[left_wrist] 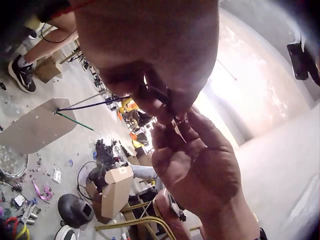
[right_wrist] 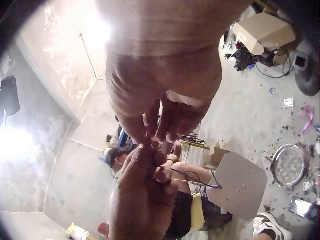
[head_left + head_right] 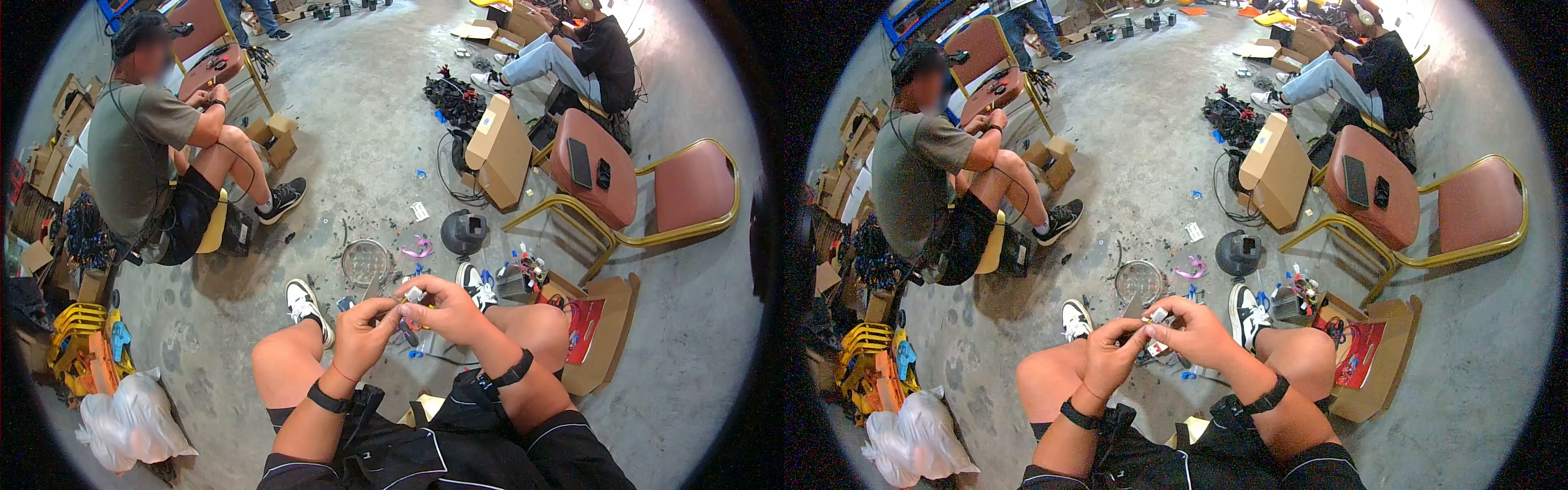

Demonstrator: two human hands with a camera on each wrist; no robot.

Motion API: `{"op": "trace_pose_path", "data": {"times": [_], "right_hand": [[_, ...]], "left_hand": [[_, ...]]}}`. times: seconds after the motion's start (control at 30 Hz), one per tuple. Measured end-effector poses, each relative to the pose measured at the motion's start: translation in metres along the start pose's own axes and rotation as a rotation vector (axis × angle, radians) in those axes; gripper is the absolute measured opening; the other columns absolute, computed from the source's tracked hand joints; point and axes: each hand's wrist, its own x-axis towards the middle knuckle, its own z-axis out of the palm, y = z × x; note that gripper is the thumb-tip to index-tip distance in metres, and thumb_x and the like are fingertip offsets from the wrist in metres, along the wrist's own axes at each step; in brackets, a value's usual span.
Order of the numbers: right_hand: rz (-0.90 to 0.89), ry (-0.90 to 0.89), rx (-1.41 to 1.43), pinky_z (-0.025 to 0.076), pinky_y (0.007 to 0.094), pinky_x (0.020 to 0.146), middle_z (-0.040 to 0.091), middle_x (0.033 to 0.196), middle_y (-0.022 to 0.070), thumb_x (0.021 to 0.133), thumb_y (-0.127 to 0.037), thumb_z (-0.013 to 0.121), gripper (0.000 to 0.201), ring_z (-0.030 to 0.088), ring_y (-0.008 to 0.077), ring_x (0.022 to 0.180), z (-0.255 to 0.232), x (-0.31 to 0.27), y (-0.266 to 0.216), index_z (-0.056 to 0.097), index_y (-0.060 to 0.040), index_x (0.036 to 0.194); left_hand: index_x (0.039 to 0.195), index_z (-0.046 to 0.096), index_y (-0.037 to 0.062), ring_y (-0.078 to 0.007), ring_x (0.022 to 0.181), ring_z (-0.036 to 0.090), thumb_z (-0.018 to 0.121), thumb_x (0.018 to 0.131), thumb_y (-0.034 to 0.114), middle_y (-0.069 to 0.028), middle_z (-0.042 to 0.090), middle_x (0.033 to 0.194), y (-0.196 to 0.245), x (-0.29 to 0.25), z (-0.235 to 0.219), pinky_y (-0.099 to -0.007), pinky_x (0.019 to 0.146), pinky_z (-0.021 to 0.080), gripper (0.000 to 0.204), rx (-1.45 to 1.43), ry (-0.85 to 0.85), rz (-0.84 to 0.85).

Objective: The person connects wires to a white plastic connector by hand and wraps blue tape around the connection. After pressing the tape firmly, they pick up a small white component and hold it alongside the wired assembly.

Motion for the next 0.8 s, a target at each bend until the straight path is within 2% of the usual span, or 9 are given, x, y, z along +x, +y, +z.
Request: {"op": "trace_pose_path", "data": {"times": [0.1,0.27,0.33,0.4,0.53,0.63,0.7,0.73,0.8], "right_hand": [[-0.063,0.028,-0.098,0.056,0.0249,0.068,0.07,0.104,0.002,0.096,-0.022,0.077,0.027,0.067,0.0085,0.08,-0.002,0.003,0.01,0.07,-0.0026,0.113],[-0.041,0.033,-0.122,0.055,0.0239,0.067,0.071,0.102,0.0014,0.095,-0.021,0.077,0.025,0.066,0.0072,0.079,-0.001,0.001,0.006,0.07,-0.0033,0.112],[-0.039,0.048,-0.137,0.054,0.0237,0.067,0.071,0.102,0.0014,0.095,-0.021,0.077,0.024,0.066,0.0071,0.078,-0.001,0.001,0.008,0.07,-0.0035,0.111],[-0.104,0.089,-0.271,0.054,0.0235,0.065,0.071,0.1,0.0018,0.095,-0.02,0.077,0.022,0.068,0.0072,0.077,-0.002,0.002,0.012,0.071,-0.0031,0.108],[-0.075,0.117,-0.205,0.053,0.0231,0.063,0.07,0.099,0.0028,0.094,-0.019,0.077,0.021,0.067,0.0065,0.074,0.004,0.002,0.01,0.072,-0.0028,0.107],[-0.059,0.116,-0.159,0.051,0.0234,0.063,0.07,0.101,0.0029,0.094,-0.02,0.078,0.022,0.064,0.006,0.076,0.003,0.001,0.008,0.072,-0.0031,0.107],[-0.08,0.093,-0.324,0.051,0.0273,0.079,0.071,0.112,0.006,0.093,-0.018,0.077,0.021,0.065,0.013,0.099,0.0,0.0,0.004,0.072,-0.0039,0.107],[-0.08,0.093,-0.324,0.051,0.0273,0.079,0.071,0.112,0.006,0.093,-0.018,0.077,0.021,0.065,0.013,0.099,0.0,0.001,0.006,0.072,-0.0039,0.107],[-0.206,0.131,-0.308,0.05,0.0243,0.066,0.07,0.105,0.0019,0.092,-0.02,0.079,0.022,0.063,0.0073,0.082,0.001,0.003,0.013,0.073,-0.0046,0.106]], "left_hand": [[0.102,0.076,-0.0014,-0.013,0.077,0.07,0.077,0.093,0.01,-0.0097,0.075,0.088,0.002,0.001,-0.001,-0.0284,0.069,0.055,0.015,0.084,-0.001,0.046],[0.103,0.076,0.0006,-0.0165,0.074,0.07,0.076,0.092,0.008,-0.0112,0.074,0.086,0.006,0.002,0.001,-0.0297,0.067,0.054,0.013,0.142,-0.003,0.125],[0.103,0.075,0.0023,-0.0217,0.074,0.071,0.075,0.091,0.008,-0.012,0.073,0.086,0.015,0.002,0.001,-0.0321,0.067,0.054,0.013,0.258,0.011,0.179],[0.101,0.075,0.0028,-0.0248,0.075,0.071,0.075,0.091,0.008,-0.0122,0.073,0.086,0.013,0.003,0.0,-0.0338,0.067,0.054,0.012,0.332,0.01,0.223],[0.098,0.073,0.004,-0.0318,0.078,0.071,0.074,0.089,0.008,-0.0127,0.073,0.088,0.011,0.005,0.0,-0.0381,0.069,0.054,0.01,0.46,0.017,0.359],[0.098,0.073,0.0038,-0.0318,0.078,0.071,0.074,0.089,0.007,-0.0128,0.073,0.088,0.011,0.005,0.0,-0.0388,0.07,0.054,0.009,0.459,0.016,0.358],[0.098,0.073,0.0036,-0.0318,0.078,0.07,0.074,0.089,0.007,-0.0129,0.073,0.088,0.011,0.004,0.0,-0.0388,0.07,0.054,0.01,0.436,0.006,0.328],[0.098,0.073,0.0034,-0.0319,0.078,0.07,0.073,0.089,0.008,-0.013,0.072,0.087,0.011,0.004,0.0,-0.0388,0.07,0.054,0.01,0.414,-0.003,0.297],[0.1,0.073,0.0021,-0.0295,0.076,0.069,0.073,0.091,0.007,-0.0138,0.072,0.088,0.011,0.004,-0.001,-0.0366,0.07,0.053,0.01,0.402,-0.017,0.29]]}}
